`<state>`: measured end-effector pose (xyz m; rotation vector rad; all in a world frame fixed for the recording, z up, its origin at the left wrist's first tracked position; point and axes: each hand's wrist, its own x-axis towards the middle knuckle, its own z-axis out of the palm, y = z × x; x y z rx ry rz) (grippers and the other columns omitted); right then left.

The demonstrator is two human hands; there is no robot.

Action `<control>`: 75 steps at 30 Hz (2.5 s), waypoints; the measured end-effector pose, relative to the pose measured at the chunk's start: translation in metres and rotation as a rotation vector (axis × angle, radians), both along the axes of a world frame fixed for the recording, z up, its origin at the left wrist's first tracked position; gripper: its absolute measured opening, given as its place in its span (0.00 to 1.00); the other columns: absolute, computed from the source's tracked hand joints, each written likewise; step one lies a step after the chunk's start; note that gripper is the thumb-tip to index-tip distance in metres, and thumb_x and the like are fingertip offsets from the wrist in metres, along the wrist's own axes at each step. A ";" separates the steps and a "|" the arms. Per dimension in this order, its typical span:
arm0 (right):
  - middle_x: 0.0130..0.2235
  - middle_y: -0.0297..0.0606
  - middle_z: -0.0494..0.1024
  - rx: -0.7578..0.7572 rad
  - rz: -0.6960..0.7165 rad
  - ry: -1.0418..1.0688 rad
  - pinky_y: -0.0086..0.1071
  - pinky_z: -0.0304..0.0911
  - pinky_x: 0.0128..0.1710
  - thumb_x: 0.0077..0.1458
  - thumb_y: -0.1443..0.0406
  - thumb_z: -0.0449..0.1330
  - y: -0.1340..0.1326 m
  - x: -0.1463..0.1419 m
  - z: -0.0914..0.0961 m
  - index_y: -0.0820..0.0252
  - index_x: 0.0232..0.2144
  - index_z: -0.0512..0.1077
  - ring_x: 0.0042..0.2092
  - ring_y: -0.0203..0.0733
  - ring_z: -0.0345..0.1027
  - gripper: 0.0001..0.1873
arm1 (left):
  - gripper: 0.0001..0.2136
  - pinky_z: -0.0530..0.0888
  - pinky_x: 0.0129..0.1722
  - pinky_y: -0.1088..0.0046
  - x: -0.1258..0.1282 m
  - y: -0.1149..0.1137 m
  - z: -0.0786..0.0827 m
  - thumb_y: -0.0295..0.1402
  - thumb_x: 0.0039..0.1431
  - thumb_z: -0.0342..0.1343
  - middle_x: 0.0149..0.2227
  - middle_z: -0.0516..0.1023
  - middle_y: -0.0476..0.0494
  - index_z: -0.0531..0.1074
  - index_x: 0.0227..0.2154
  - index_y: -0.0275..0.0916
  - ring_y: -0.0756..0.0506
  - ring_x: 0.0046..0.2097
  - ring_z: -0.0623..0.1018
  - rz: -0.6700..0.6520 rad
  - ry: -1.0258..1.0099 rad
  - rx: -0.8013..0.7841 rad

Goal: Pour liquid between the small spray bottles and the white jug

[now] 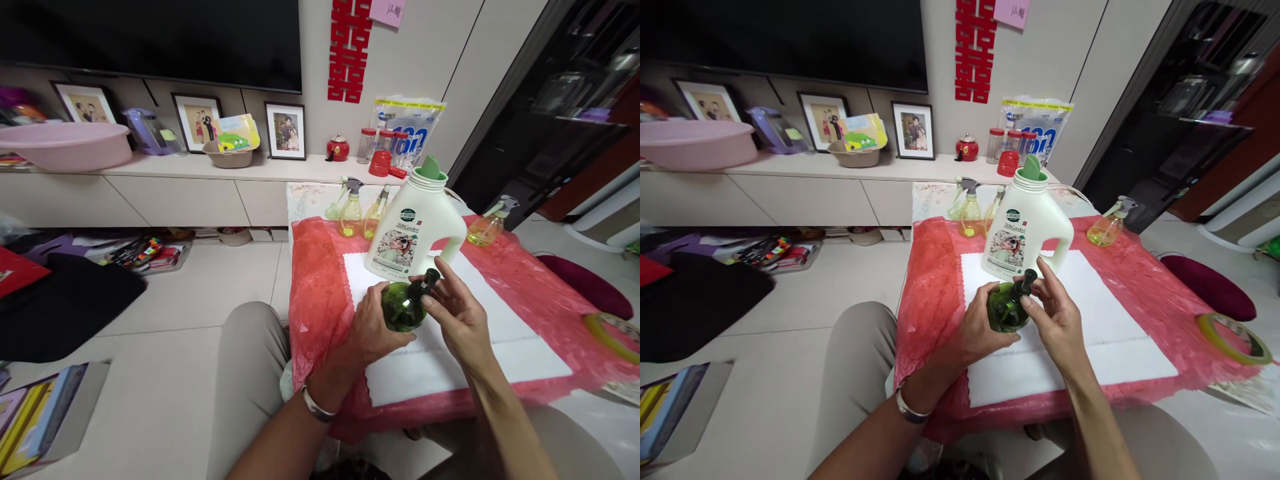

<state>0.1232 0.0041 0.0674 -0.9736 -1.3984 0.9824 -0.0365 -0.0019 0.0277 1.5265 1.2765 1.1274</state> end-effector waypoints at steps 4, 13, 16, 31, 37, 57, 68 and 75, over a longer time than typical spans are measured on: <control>0.49 0.37 0.73 0.042 -0.128 -0.072 0.38 0.66 0.58 0.49 0.59 0.73 0.006 -0.001 -0.001 0.45 0.64 0.66 0.52 0.40 0.69 0.40 | 0.46 0.70 0.57 0.47 0.000 0.000 -0.001 0.31 0.33 0.74 0.55 0.73 0.37 0.59 0.58 0.43 0.32 0.57 0.73 0.000 0.000 0.014; 0.55 0.40 0.73 -0.007 0.021 -0.043 0.48 0.65 0.60 0.58 0.58 0.66 0.000 -0.002 0.004 0.44 0.69 0.57 0.58 0.47 0.68 0.40 | 0.45 0.69 0.59 0.48 0.000 0.000 0.000 0.30 0.33 0.74 0.56 0.71 0.36 0.59 0.57 0.43 0.32 0.59 0.72 -0.011 -0.043 0.017; 0.53 0.39 0.74 0.006 -0.020 -0.051 0.44 0.65 0.60 0.56 0.58 0.68 0.002 -0.003 0.003 0.44 0.66 0.61 0.56 0.44 0.69 0.38 | 0.44 0.69 0.59 0.48 0.000 0.001 -0.002 0.30 0.34 0.73 0.56 0.71 0.36 0.59 0.57 0.43 0.32 0.58 0.72 -0.013 -0.036 0.029; 0.53 0.40 0.74 -0.050 -0.118 -0.028 0.50 0.60 0.63 0.43 0.58 0.75 0.004 -0.006 0.001 0.48 0.62 0.67 0.54 0.46 0.69 0.45 | 0.46 0.69 0.59 0.48 -0.001 -0.001 0.003 0.30 0.33 0.74 0.56 0.71 0.36 0.58 0.58 0.42 0.32 0.58 0.72 -0.023 -0.016 -0.009; 0.47 0.38 0.75 -0.038 -0.172 -0.036 0.42 0.67 0.56 0.40 0.58 0.76 0.007 -0.010 0.001 0.52 0.58 0.70 0.49 0.42 0.70 0.42 | 0.46 0.69 0.58 0.48 -0.002 -0.001 0.003 0.30 0.33 0.74 0.56 0.71 0.37 0.58 0.58 0.43 0.32 0.58 0.72 -0.023 -0.021 -0.023; 0.64 0.48 0.60 -0.048 -0.148 -0.273 0.48 0.63 0.62 0.45 0.52 0.73 -0.020 -0.026 -0.028 0.55 0.71 0.47 0.63 0.53 0.60 0.60 | 0.43 0.69 0.60 0.52 -0.002 0.001 -0.009 0.30 0.38 0.73 0.56 0.69 0.34 0.58 0.58 0.39 0.35 0.59 0.71 0.009 -0.163 0.178; 0.60 0.45 0.67 0.009 -0.160 -0.077 0.38 0.71 0.54 0.47 0.59 0.73 -0.012 0.037 -0.004 0.54 0.60 0.63 0.57 0.49 0.67 0.41 | 0.49 0.71 0.54 0.52 -0.007 0.002 -0.010 0.39 0.37 0.76 0.64 0.63 0.30 0.56 0.62 0.42 0.34 0.59 0.71 -0.129 -0.284 -0.022; 0.56 0.44 0.70 0.043 -0.330 -0.176 0.41 0.71 0.52 0.43 0.57 0.75 0.016 0.107 0.000 0.54 0.59 0.62 0.54 0.49 0.69 0.43 | 0.32 0.71 0.52 0.55 -0.007 -0.001 -0.011 0.32 0.48 0.66 0.56 0.72 0.36 0.62 0.57 0.41 0.40 0.50 0.75 -0.117 -0.136 -0.077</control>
